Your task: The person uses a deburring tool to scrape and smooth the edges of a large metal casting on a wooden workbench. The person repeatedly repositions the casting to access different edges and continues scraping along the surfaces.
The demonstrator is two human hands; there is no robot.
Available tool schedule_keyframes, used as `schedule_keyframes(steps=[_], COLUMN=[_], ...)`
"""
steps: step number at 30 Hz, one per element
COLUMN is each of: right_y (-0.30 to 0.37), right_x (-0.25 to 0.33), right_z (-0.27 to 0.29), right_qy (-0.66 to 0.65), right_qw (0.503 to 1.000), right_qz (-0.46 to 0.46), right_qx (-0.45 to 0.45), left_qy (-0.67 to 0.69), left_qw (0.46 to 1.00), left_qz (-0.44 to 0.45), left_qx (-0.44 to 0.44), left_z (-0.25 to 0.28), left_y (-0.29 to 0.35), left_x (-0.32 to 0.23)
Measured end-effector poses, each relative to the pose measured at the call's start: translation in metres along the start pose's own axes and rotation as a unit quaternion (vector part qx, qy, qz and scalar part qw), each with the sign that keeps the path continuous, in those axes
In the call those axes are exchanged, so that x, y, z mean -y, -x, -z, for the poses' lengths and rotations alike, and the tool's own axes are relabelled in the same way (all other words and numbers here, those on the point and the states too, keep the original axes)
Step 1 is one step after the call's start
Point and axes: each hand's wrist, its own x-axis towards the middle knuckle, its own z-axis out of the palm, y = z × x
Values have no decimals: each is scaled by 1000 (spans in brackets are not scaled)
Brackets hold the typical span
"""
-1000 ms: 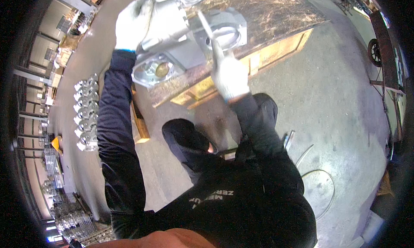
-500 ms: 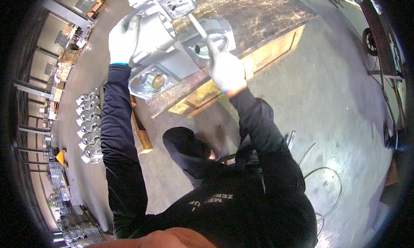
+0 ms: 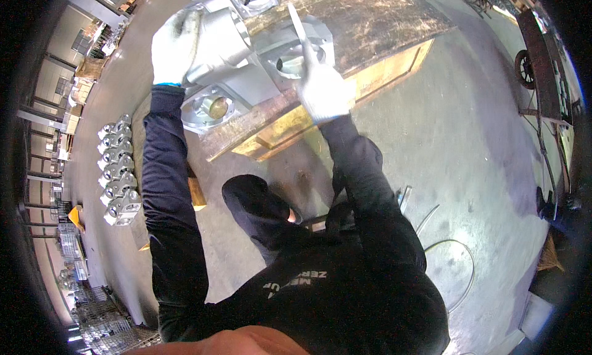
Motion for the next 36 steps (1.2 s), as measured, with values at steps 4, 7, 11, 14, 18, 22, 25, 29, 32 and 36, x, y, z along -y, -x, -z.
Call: schedule_keyframes(steps=[4, 7, 11, 14, 18, 22, 25, 29, 32, 36], right_y=[12, 0, 7, 8, 10, 12, 9, -2, 1, -2], right_x=[-15, -26, -35, -38, -42, -45, -42, -37, -36, -41], right_z=[-8, -17, -18, -12, -7, -4, 0, 12, 18, 19], right_qy=[32, -24, -28, -96, -105, -160, -220, -204, -216, -190], right_qw=[998, 997, 999, 994, 994, 983, 973, 965, 974, 982], right_qz=[28, 41, 21, -42, -11, -85, -55, -137, -67, -17], right_qx=[-39, -59, -36, 23, -29, 11, -44, 92, 25, 4], left_qy=[-9, 21, -8, 22, 31, -2, 28, 107, 24, 44], left_qw=[1000, 1000, 999, 1000, 999, 1000, 998, 992, 999, 998], left_qz=[-1, 4, -25, -7, 6, 21, 61, 68, 29, 45], left_qx=[-24, -2, -18, -12, -10, 4, -7, 7, -2, 10], left_z=[-1, -2, -1, -1, 1, 1, 0, 2, 4, 3], left_y=[0, -1, 2, 4, -1, 0, 1, 0, -2, -3], left_x=[-1, -1, -1, -4, -6, -10, -14, -15, -12, -8])
